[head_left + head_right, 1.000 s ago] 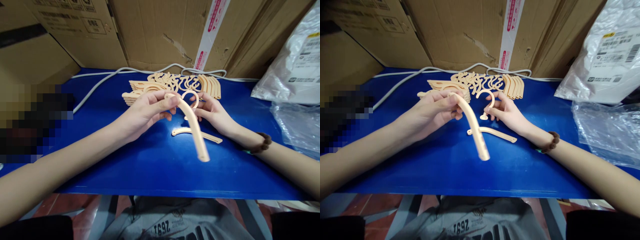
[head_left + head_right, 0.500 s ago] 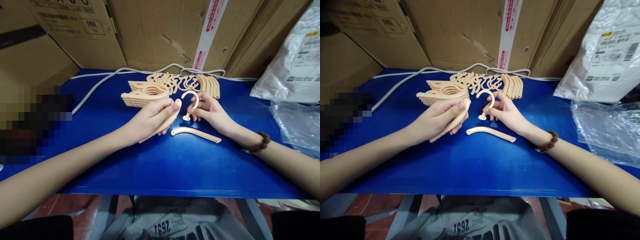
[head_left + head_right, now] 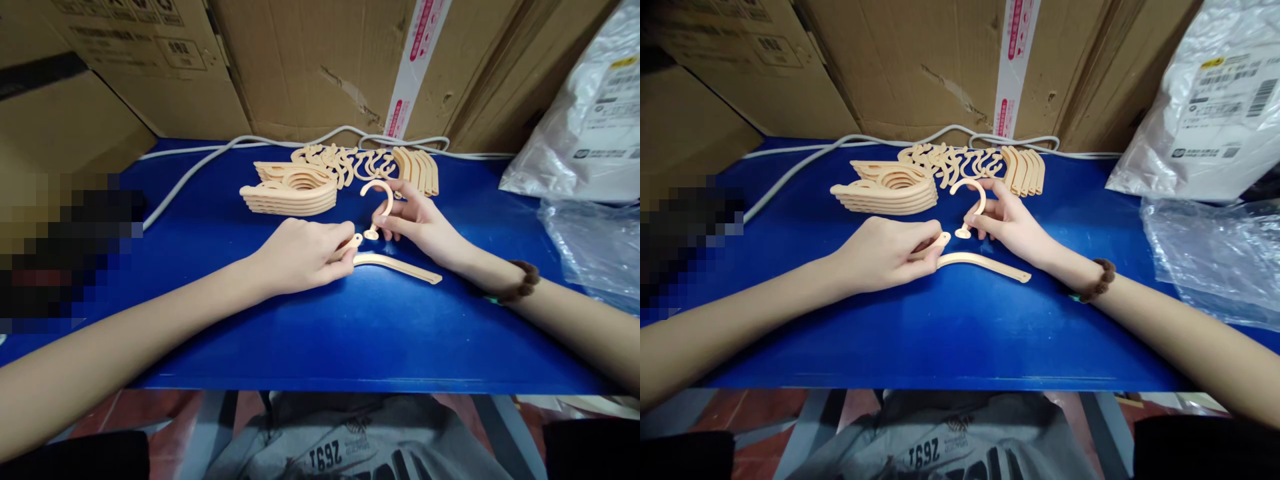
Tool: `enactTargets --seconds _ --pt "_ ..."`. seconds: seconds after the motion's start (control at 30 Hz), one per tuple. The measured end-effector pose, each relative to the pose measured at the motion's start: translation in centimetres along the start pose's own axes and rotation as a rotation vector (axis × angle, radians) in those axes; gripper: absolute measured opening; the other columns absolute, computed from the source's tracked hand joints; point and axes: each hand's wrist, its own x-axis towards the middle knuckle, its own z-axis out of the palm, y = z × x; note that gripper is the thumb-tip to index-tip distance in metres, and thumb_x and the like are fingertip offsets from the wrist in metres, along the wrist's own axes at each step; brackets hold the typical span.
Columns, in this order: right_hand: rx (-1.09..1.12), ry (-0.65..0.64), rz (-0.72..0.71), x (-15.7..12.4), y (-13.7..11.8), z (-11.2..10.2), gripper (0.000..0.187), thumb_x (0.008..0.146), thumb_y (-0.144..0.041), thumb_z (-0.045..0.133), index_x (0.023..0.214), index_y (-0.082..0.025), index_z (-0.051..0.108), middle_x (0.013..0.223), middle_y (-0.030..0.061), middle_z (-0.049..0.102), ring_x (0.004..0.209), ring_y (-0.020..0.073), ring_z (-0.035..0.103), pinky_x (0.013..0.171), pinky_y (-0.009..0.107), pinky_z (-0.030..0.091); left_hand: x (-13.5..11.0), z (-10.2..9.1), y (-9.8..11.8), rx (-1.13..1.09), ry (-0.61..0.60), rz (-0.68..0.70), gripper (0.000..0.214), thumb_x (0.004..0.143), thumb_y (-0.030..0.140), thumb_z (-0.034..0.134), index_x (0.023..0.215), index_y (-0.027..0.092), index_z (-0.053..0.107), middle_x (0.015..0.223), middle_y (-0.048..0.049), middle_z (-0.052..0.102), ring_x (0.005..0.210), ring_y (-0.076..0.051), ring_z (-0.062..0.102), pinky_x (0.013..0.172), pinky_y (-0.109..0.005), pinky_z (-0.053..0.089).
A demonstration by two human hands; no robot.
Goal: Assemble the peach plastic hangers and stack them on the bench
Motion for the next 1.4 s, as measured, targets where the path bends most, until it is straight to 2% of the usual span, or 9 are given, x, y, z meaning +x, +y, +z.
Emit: enactTargets --seconds 0.2,0.43,0.57,0.83,1.1,1.4 --pt "0.001 -0.006 -0.003 0.01 0.26 -0.12 0.047 0.087 -0.021 0.070 0.124 -0.021 0.041 0.082 -0.0053 0.066 0.062 0.0089 0.056 0.058 0.028 0.042 0.03 0.39 -0.43 0.058 0.047 0.084 0.027 0.099 0.030 0.042 0.075 0.019 0.049 0.057 0.0040 0.052 0.048 -0.012 0.045 0.049 -0.024 0.022" --pt "0.010 0.005 -0.010 0.04 0.23 0.08 0.048 0.086 -0.021 0.070 0.124 -0.021 0.041 0.080 -0.0060 0.066 0.060 0.0081 0.055 0.056 0.026 0.041 0.04 0.80 -0.50 0.230 0.178 0.232 0.031 0.103 0.028 0.039 0.079 0.018 0.055 0.062 0.0017 0.060 0.050 -0.013 0.055 0.046 -0.026 0.023" --pt "-0.008 0.003 -0.004 0.00 0.24 -0.01 0.048 0.086 -0.023 0.071 0.124 -0.023 0.042 0.080 -0.0060 0.066 0.060 0.0086 0.056 0.055 0.027 0.041 -0.04 0.68 -0.64 0.274 0.233 0.247 0.028 0.102 0.028 0.042 0.082 0.017 0.057 0.063 0.0007 0.063 0.053 -0.014 0.059 0.046 -0.027 0.025" --pt "0.011 0.034 0.009 0.04 0.33 -0.07 0.051 0.083 -0.025 0.072 0.124 -0.023 0.042 0.079 -0.0057 0.068 0.060 0.0089 0.057 0.055 0.025 0.041 -0.07 0.49 -0.63 0.259 0.178 0.237 0.016 0.089 0.023 0.045 0.083 0.017 0.059 0.062 0.0010 0.061 0.053 -0.015 0.060 0.046 -0.027 0.025" --pt "0.038 0.060 0.008 0.23 0.44 -0.14 0.051 0.080 -0.027 0.075 0.120 -0.023 0.044 0.080 -0.0054 0.066 0.061 0.0100 0.057 0.056 0.026 0.041 -0.05 0.45 -0.80 0.233 0.165 0.193 0.018 0.089 0.021 0.046 0.076 0.018 0.057 0.059 0.0013 0.058 0.051 -0.015 0.055 0.047 -0.028 0.024" --pt "0.098 0.098 0.003 0.16 0.02 0.01 0.050 0.078 -0.025 0.076 0.117 -0.022 0.046 0.079 -0.0062 0.068 0.057 0.0083 0.053 0.054 0.025 0.039 -0.04 0.63 -0.94 0.250 0.206 0.234 0.028 0.097 0.021 0.044 0.083 0.015 0.067 0.064 -0.0011 0.060 0.057 -0.017 0.056 0.050 -0.031 0.031"
